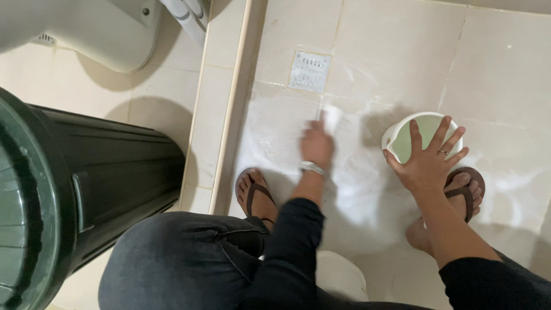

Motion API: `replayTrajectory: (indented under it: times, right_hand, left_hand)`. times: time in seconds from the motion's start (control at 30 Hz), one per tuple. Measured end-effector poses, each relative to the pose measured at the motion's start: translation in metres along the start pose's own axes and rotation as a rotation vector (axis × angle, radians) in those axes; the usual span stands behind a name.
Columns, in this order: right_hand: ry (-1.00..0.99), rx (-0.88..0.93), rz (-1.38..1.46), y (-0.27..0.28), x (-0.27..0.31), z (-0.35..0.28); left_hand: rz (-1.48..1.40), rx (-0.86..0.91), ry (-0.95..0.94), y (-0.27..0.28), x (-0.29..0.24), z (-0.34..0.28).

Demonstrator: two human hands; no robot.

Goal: The person scrubs a tiled bathroom floor using a white brush and a green liquid cleaning solution. They pour the solution from a small white pitcher onto the floor and scrub the tiles and grout lines near a drain.

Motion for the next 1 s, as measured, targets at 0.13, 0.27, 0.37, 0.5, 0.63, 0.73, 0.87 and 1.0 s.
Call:
replayTrajectory:
  times: [0.13, 0.27, 0.37, 0.5, 0.63, 0.73, 0.87, 1.0]
  right_hand:
    - [-0.024, 0.026, -0.016, 0.001, 0.002, 0.000]
    - [0.010, -0.015, 0.046, 0.001, 0.000, 0.000]
    - [0.028, -0.038, 0.035, -0.001, -0.002, -0.001]
    - [0.032, -0.050, 0.022, -0.002, -0.002, -0.002]
    - [0.032, -0.042, 0.008, -0.002, -0.003, -0.001]
    - [0.019, -0.030, -0.021, -0.002, -0.001, 0.000]
    - [0.023, -0.051, 0.015, -0.003, -0.002, 0.000]
    - [0.000, -0.021, 0.011, 0.000, 0.000, -0.001]
  left_hand:
    - [-0.034, 0.052, -0.192, 0.060, -0.065, -0.010]
    - [0.187, -0.080, -0.117, 0.067, -0.026, 0.011]
    - [0.204, -0.018, 0.074, 0.083, 0.047, 0.036]
    - [0.028, 0.005, 0.495, 0.095, 0.133, 0.037]
    - [0.043, 0.096, 0.364, 0.100, 0.090, 0.034]
    - [0.192, -0.048, 0.033, 0.067, 0.034, 0.029]
    - [0.154, -0.118, -0.254, 0.049, -0.040, 0.019]
    - [0.335, -0.175, -0.319, 0.022, -0.043, 0.038]
Point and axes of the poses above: each hand's wrist, its own z-axis towards the middle knuckle, its own y-axis out of the back of the hand, x = y × z, the point moved 1 cm from there along z, towards the middle knuckle, and after that the axes turned 15 degrees about -y, right-handed, at the moved point
